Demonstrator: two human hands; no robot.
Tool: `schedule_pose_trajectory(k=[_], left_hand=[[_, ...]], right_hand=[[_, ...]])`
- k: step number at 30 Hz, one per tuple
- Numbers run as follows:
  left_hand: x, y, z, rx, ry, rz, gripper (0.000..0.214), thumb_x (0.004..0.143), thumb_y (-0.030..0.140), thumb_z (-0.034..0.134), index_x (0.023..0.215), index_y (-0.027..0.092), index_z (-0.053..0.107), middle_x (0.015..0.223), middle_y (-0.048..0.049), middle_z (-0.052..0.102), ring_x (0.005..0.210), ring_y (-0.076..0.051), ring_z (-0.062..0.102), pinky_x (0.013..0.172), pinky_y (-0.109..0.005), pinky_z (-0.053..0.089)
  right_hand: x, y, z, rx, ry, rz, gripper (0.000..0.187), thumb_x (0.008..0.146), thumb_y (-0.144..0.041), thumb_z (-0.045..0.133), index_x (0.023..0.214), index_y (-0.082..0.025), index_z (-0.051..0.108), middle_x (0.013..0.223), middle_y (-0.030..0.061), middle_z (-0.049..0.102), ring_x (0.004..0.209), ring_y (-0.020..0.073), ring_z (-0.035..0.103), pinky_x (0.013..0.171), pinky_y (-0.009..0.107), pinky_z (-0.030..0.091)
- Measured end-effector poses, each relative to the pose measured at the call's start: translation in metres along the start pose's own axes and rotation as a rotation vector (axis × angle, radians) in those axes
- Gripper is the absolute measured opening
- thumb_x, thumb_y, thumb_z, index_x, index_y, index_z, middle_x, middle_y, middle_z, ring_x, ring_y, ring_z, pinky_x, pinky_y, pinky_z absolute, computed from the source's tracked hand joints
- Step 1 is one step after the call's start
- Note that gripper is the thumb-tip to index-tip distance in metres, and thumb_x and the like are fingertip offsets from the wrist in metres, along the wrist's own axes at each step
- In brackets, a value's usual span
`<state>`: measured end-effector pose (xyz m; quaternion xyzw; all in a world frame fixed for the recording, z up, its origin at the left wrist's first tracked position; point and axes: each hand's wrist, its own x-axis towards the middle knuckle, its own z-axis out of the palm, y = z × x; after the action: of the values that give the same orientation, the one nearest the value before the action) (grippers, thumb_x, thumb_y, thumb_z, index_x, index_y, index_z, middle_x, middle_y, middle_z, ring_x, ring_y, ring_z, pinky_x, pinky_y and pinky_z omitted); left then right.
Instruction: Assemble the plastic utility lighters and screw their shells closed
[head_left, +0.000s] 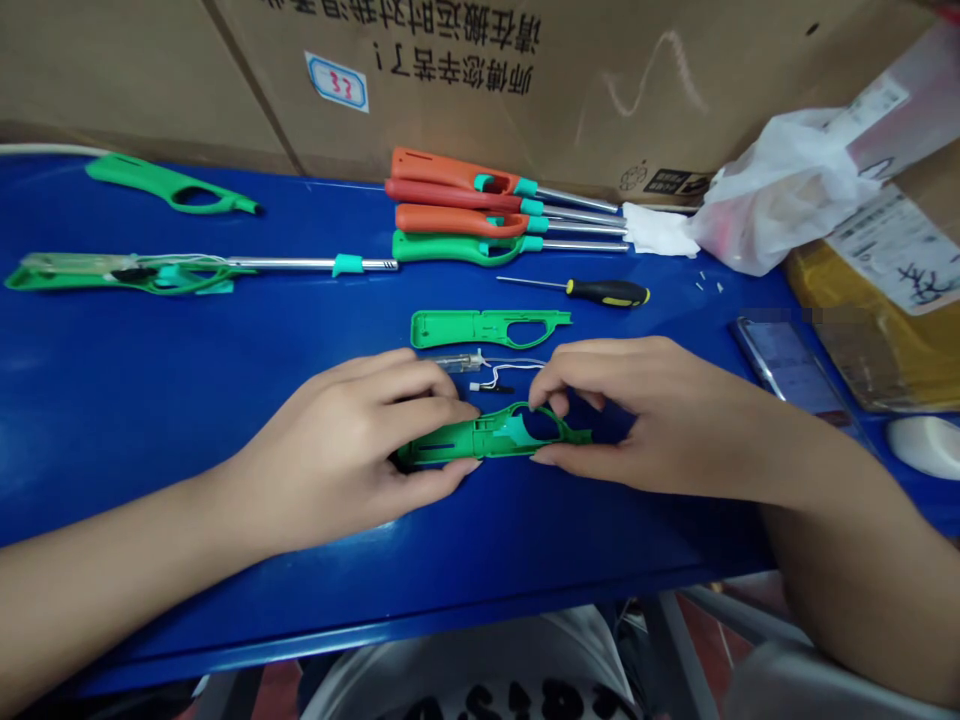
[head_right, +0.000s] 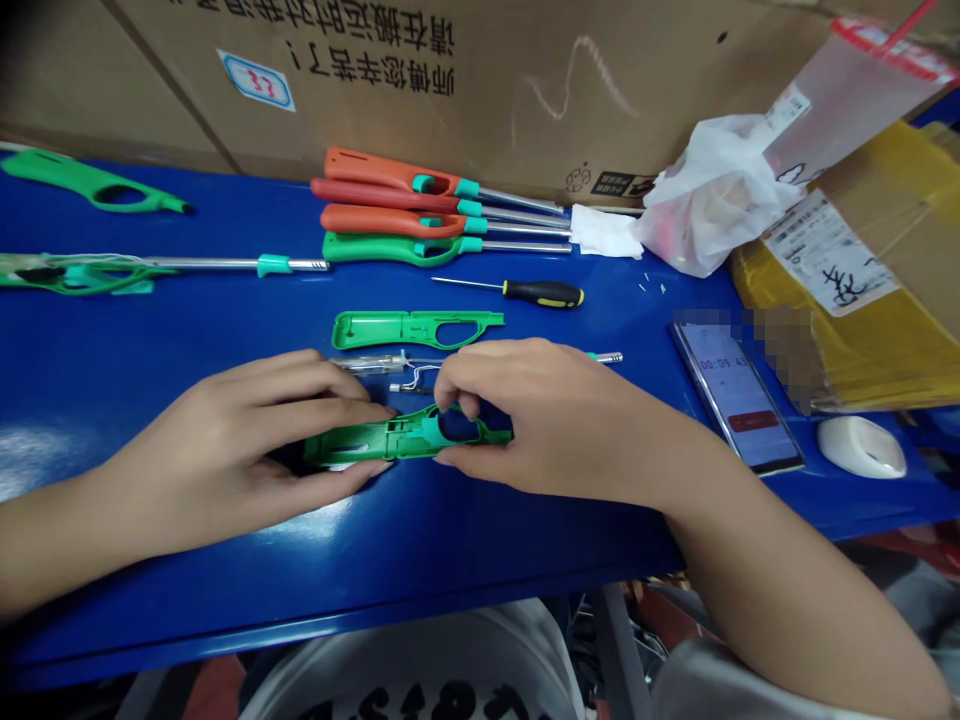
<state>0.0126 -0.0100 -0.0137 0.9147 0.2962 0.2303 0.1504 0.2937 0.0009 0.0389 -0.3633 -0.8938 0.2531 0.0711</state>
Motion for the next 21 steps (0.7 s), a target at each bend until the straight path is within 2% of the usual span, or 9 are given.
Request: schedule_pose_trajectory(k=[3,8,13,16,21], left_hand=[[0.0,0.0,0.0,0.007,0.002,0.007,0.02,0.097,0.035,0.072,0.114,0.024,0.074,0.102,-0.0033,0.073,0.088,-0.02,0.068,0.078,-0.034,0.054],[0.004,-0.001,-0.008,0.024,0.121,0.018,0.032,0.094,0.043,0.076,0.119,0.022,0.074,0.106,-0.0061,0.075,0.09,-0.021,0.07,0.082,-0.035,0.057],[0.007,-0.011,-0.017,0.081,0.205,-0.038,0.015,0.099,0.029,0.07,0.112,0.025,0.077,0.103,-0.0039,0.075,0.092,-0.02,0.07,0.085,-0.033,0.056],[0.008,-0.018,-0.017,0.095,0.212,-0.068,0.013,0.099,0.029,0.07,0.107,0.025,0.078,0.101,-0.0035,0.073,0.092,-0.021,0.07,0.084,-0.034,0.056],[0.009,-0.023,-0.013,0.102,0.194,-0.092,0.018,0.097,0.032,0.074,0.111,0.022,0.077,0.103,-0.0043,0.072,0.095,-0.021,0.071,0.088,-0.034,0.057]], right_hand=[[-0.002,0.002,-0.003,-0.078,0.004,-0.037,0.01,0.097,-0.033,0.067,0.098,-0.023,0.068,0.095,0.0018,0.072,0.088,0.0182,0.067,0.076,0.031,0.046],[-0.003,0.015,-0.011,-0.281,0.151,0.048,0.013,0.099,-0.029,0.058,0.103,-0.023,0.068,0.104,0.0068,0.073,0.096,0.0233,0.067,0.078,0.035,0.047],[-0.005,0.02,-0.019,-0.322,0.169,0.066,0.012,0.098,-0.027,0.057,0.095,-0.023,0.068,0.099,0.007,0.072,0.092,0.0241,0.067,0.075,0.035,0.045],[-0.002,0.014,-0.012,-0.251,0.149,0.008,0.014,0.1,-0.027,0.056,0.094,-0.022,0.068,0.098,0.0053,0.072,0.092,0.0219,0.067,0.076,0.034,0.046],[0.009,0.007,0.011,-0.259,0.155,-0.075,0.016,0.104,-0.024,0.056,0.107,-0.021,0.071,0.112,0.0066,0.072,0.105,0.0224,0.066,0.08,0.034,0.047]])
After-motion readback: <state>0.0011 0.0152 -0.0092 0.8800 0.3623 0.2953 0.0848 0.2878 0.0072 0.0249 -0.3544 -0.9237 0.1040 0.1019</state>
